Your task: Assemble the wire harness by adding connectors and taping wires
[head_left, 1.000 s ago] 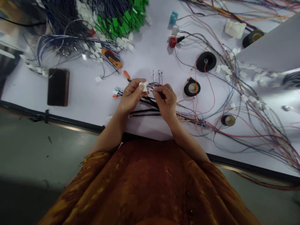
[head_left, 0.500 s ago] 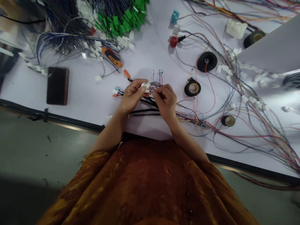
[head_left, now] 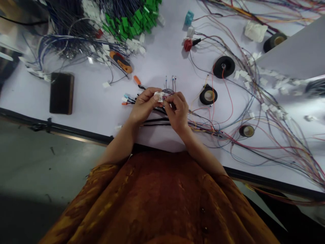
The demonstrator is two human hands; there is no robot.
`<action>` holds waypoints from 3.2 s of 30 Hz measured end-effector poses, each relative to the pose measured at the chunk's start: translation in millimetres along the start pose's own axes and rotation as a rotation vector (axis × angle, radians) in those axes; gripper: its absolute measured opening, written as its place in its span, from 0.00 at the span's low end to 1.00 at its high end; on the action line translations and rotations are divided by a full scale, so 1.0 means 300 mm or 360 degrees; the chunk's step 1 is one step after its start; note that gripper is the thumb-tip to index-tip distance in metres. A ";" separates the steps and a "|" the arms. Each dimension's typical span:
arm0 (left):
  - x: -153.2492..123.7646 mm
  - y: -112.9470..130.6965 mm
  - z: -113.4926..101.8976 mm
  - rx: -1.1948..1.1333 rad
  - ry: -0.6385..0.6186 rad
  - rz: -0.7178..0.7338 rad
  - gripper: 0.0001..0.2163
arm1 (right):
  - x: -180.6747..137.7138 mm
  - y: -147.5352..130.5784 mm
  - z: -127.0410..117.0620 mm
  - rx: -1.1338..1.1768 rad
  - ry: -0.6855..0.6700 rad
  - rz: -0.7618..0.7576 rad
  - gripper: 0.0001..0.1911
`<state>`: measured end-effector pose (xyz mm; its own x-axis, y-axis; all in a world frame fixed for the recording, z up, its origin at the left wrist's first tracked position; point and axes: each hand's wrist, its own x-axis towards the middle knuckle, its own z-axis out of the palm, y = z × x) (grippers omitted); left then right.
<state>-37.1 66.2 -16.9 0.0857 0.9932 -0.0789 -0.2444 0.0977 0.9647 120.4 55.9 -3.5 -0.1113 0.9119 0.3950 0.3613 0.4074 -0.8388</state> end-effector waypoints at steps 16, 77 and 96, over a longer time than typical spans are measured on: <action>0.014 -0.006 -0.037 -0.0167 0.0040 -0.0076 0.19 | 0.020 -0.012 -0.030 0.0049 0.0161 0.0107 0.05; -0.005 0.003 0.000 0.0030 -0.0056 0.0046 0.19 | -0.011 0.016 0.020 -0.0166 -0.0100 0.0137 0.08; -0.005 0.084 -0.050 0.0671 0.0486 0.0521 0.17 | -0.145 0.112 -0.103 -0.0499 -0.0450 0.0184 0.05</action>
<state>-58.0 68.3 3.8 -0.2249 0.9468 0.2303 0.1972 -0.1873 0.9623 165.9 28.4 -37.3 -0.2870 0.9460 0.1507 0.6448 0.3071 -0.6999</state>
